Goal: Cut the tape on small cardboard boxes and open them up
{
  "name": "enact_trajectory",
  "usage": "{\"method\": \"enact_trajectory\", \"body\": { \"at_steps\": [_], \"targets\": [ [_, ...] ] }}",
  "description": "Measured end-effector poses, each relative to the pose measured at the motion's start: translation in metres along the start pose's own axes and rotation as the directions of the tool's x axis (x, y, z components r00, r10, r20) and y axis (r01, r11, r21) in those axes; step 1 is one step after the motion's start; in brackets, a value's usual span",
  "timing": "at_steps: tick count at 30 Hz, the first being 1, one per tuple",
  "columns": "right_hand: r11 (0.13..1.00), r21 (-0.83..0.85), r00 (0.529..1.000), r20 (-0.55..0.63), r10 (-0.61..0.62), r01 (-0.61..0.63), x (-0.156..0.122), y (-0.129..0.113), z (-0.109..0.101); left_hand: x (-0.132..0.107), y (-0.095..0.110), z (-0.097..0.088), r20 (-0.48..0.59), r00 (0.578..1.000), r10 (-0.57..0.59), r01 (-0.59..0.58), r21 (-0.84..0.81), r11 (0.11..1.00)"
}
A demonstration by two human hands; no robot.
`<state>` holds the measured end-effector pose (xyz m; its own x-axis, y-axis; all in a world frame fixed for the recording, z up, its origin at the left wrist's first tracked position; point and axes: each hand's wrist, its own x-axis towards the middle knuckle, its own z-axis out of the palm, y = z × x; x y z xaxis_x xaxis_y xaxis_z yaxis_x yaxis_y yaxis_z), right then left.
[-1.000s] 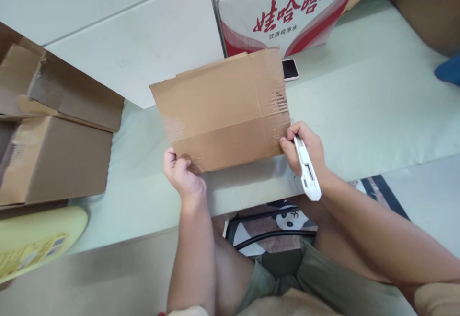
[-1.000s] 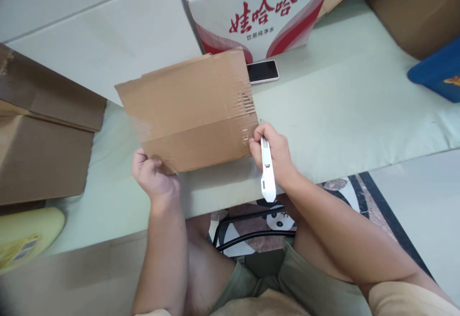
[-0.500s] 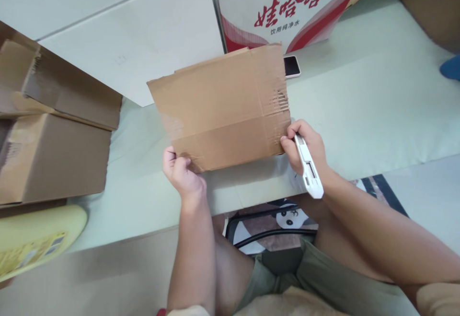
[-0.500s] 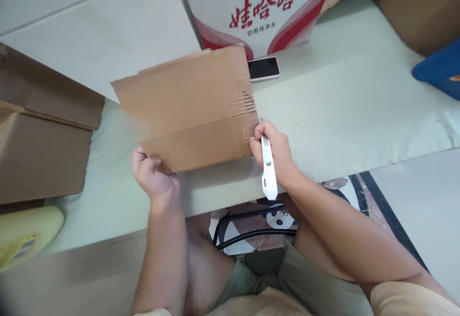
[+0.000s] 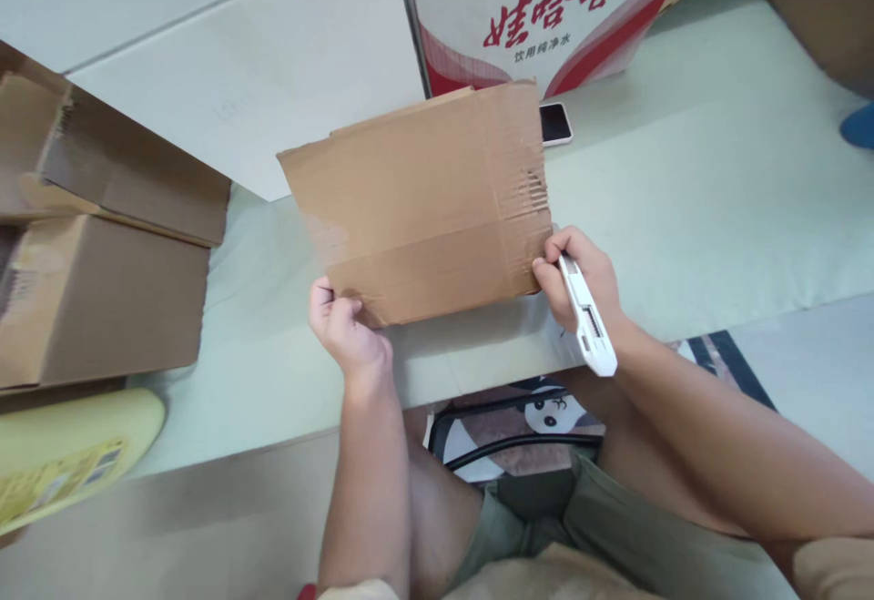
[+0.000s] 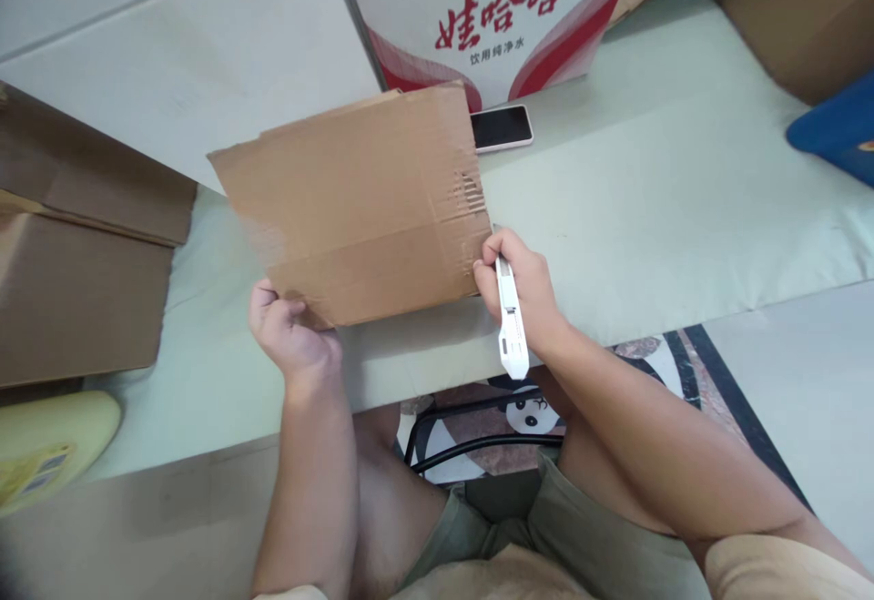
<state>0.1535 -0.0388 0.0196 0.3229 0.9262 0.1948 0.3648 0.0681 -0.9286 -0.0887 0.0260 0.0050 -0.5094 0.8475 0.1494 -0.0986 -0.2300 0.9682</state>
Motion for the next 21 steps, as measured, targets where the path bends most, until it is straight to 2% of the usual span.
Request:
{"method": "enact_trajectory", "body": {
  "at_steps": [21],
  "targets": [
    [1.0,-0.001,1.0,0.001,0.016,-0.016,0.0006,-0.0002,0.0008,-0.0009,-0.0023,-0.0004,0.019,1.0,0.006,-0.006,-0.029,1.0]
  ]
}}
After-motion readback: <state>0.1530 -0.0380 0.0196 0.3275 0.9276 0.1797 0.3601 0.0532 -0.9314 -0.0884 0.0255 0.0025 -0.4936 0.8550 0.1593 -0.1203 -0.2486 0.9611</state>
